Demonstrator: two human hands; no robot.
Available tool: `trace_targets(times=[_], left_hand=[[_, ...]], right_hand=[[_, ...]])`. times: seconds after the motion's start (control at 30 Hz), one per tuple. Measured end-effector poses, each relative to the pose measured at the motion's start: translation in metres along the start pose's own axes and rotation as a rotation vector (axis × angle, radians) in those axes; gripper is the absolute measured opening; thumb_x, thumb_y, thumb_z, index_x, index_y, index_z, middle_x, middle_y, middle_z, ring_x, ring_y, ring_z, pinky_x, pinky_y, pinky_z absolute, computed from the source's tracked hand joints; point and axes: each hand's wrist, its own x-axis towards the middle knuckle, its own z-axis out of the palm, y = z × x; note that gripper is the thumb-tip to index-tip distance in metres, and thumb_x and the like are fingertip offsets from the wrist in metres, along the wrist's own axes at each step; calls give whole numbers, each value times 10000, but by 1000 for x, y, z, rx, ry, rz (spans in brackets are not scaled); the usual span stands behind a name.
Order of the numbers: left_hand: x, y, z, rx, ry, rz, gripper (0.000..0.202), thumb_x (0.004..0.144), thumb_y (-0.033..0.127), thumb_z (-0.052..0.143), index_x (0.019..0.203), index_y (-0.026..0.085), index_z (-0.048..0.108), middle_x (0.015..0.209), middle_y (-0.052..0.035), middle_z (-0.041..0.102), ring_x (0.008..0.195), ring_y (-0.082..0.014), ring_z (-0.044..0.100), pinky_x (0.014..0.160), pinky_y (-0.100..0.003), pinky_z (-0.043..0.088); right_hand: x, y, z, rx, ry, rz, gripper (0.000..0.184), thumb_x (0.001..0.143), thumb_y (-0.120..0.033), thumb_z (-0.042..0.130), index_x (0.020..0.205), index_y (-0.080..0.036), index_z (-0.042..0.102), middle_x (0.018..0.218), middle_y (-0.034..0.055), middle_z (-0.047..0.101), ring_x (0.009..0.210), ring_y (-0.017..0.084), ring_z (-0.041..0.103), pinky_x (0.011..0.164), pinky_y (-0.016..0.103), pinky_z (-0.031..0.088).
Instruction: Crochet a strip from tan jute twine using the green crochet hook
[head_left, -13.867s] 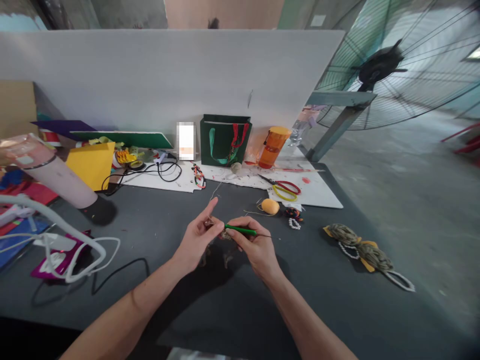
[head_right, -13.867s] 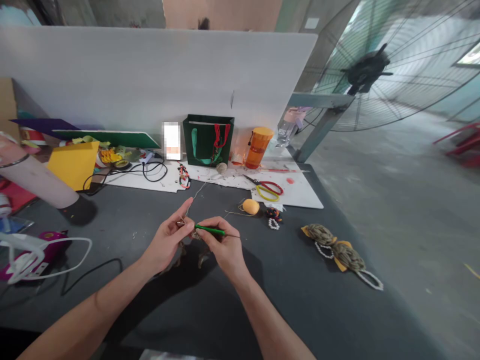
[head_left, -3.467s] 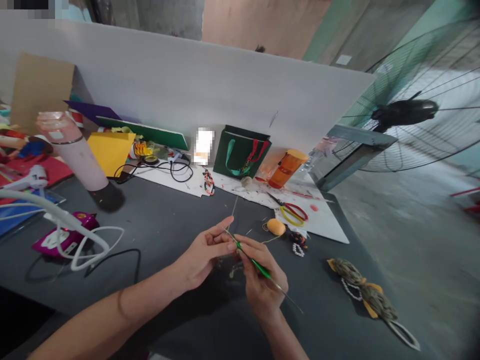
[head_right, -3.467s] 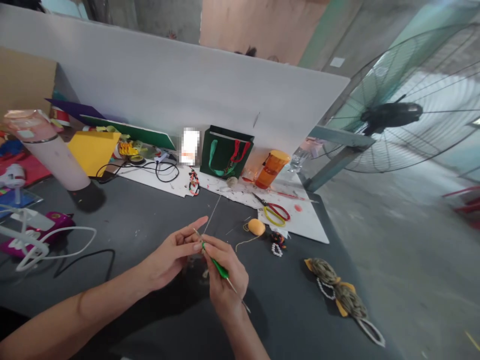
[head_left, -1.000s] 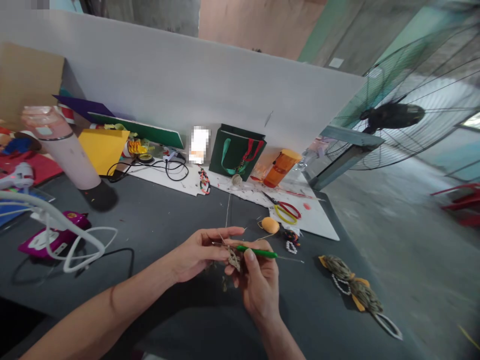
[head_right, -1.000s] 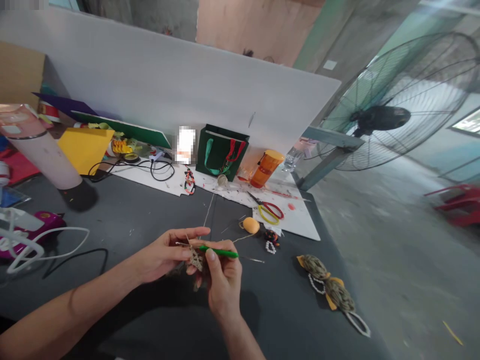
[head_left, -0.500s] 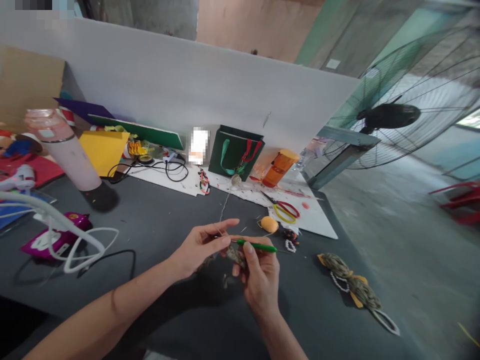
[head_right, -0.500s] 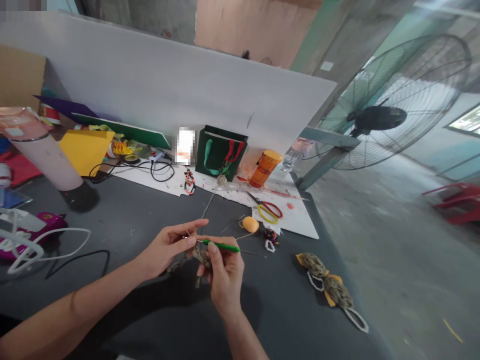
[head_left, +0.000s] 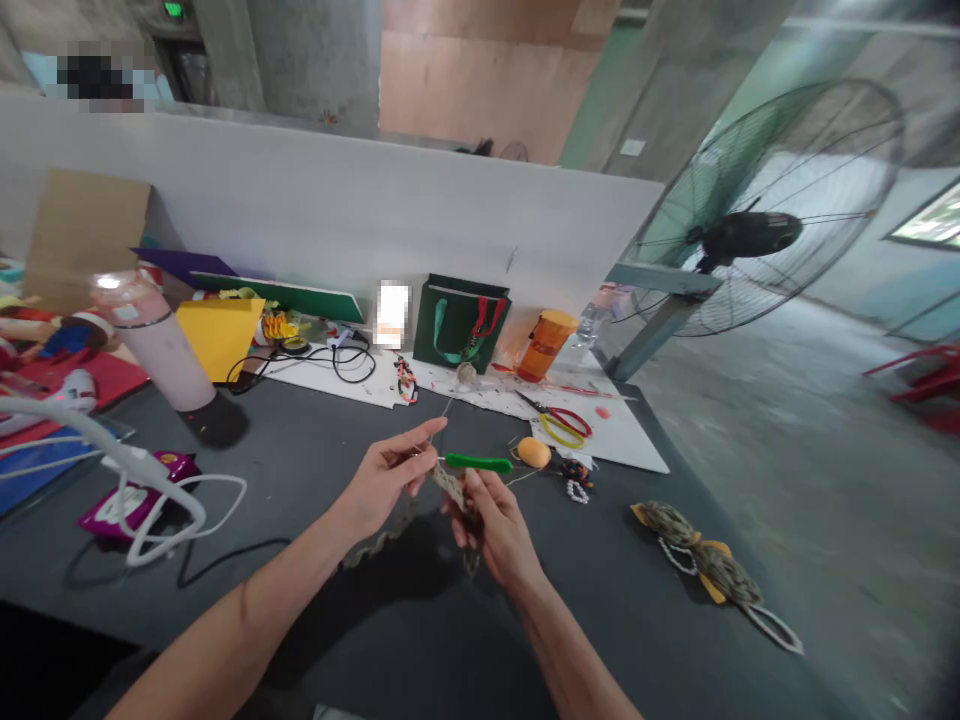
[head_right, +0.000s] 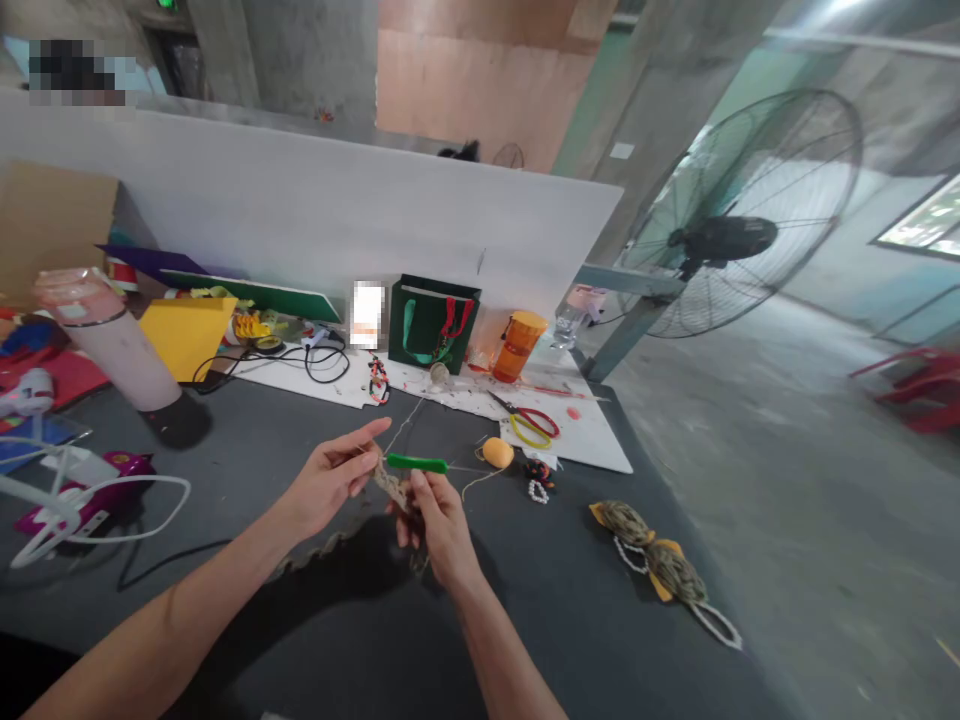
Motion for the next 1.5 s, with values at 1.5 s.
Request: trace_targets(times=[1.5], left_hand=[[47,-20,-92,-303,270,-199,277,836,179,764,1100,122,702,619,66,566,442,-44,445,425,-167,362]], right_hand=[[25,-43,-104,-629,159,120,212,710,-393,753,762,-197,692,618,9,690,516,162,589,539,280,457]])
